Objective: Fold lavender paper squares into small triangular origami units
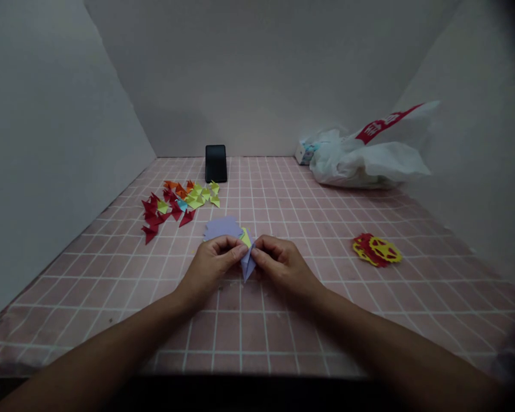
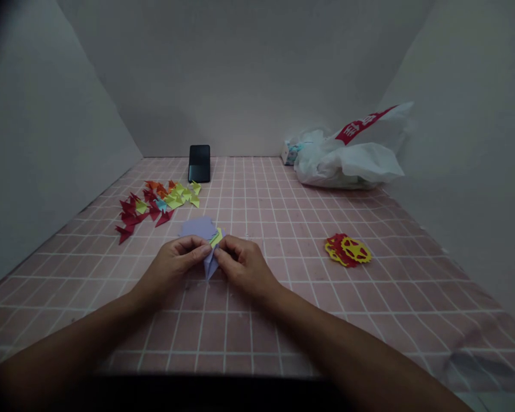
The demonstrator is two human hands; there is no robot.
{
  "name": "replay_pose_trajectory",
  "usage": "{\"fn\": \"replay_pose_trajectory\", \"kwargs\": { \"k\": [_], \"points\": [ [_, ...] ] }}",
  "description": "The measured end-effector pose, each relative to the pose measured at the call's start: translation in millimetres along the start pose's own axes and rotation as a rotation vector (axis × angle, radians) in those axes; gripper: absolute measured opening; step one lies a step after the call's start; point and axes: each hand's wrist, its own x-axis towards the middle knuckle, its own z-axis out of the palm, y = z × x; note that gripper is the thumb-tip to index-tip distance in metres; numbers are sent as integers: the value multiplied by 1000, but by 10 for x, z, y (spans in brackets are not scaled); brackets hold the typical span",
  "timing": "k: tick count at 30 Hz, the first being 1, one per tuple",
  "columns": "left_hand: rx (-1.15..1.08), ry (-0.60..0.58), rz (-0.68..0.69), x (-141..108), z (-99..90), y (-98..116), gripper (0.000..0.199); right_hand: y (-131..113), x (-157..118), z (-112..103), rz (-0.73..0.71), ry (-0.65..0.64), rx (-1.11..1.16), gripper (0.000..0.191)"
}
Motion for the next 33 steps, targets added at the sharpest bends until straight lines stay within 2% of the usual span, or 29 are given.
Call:
{"fn": "replay_pose_trajectory", "kwargs": {
  "k": [7, 26, 33],
  "points": [
    [-7, -16, -39, 6, 8, 29, 23, 27, -7, 5, -6, -8, -9, 23],
    [155, -17, 25, 22, -4, 41, 20, 102, -23, 28, 85, -44, 80, 24],
    [167, 5, 41, -6, 33, 60, 20, 91, -1, 35, 19, -38, 71, 22]
  ]
}}
